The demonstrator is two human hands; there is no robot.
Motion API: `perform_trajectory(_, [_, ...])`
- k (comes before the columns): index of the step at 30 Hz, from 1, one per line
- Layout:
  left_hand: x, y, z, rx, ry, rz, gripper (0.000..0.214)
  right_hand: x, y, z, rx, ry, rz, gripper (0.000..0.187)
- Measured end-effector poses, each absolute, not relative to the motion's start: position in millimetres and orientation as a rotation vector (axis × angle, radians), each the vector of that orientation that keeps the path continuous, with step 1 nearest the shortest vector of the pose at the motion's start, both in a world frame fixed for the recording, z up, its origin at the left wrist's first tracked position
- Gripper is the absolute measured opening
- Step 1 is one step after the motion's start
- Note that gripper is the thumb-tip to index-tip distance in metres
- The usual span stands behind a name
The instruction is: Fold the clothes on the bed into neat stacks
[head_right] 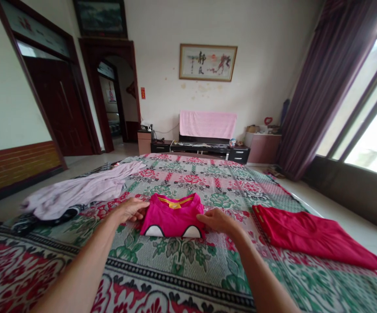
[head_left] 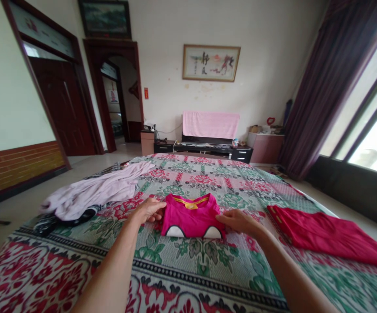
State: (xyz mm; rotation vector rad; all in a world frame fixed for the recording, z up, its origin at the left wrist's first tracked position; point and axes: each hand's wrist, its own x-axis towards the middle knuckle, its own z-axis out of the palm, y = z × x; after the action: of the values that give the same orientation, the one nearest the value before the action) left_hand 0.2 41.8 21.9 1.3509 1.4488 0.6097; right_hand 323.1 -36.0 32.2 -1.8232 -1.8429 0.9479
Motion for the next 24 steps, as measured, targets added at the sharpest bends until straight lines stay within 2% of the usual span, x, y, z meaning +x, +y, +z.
perform_trajectory(4, [9.6, 44.5, 15.2, 1.451, 1.45, 0.672, 0.038, 317.5, -28.0, 17.2, -1.814, -1.767, 0.81, 0.043])
perform_trajectory(10, [16.6, 46.2, 9.2, 1.589, 1.529, 0.717, 0.026, 320.5, -27.8, 12.8, -1.72, -1.735, 0.988, 0.041])
perform_trajectory(13, [21.5, 47.2, 8.3, 1.683, 1.635, 0.76, 0.025, 319.7, -27.7, 14.0, -1.829, -1.733, 0.924, 0.042])
perform_trajectory(17, [25.4, 49.0, 8.4, 1.799, 1.743, 0.786, 0.028, 319.2, -25.2, 14.8, -1.948, -1.872, 0.643, 0.035])
perform_trajectory(20, [25.4, 50.1, 9.2, 1.843, 1.796, 0.803, 0.024, 316.5, -24.6, 18.3, -1.975, -1.871, 0.332, 0.019])
perform_trajectory(22, [25.7, 50.3, 9.3, 1.876, 1.825, 0.824, 0.02, 309.8, -25.4, 20.7, -1.886, -1.827, 0.152, 0.015])
perform_trajectory(24, [27.1, 50.3, 8.4, 1.919, 1.845, 0.841, 0.02, 298.8, -26.8, 21.2, -1.696, -1.855, 0.047, 0.017])
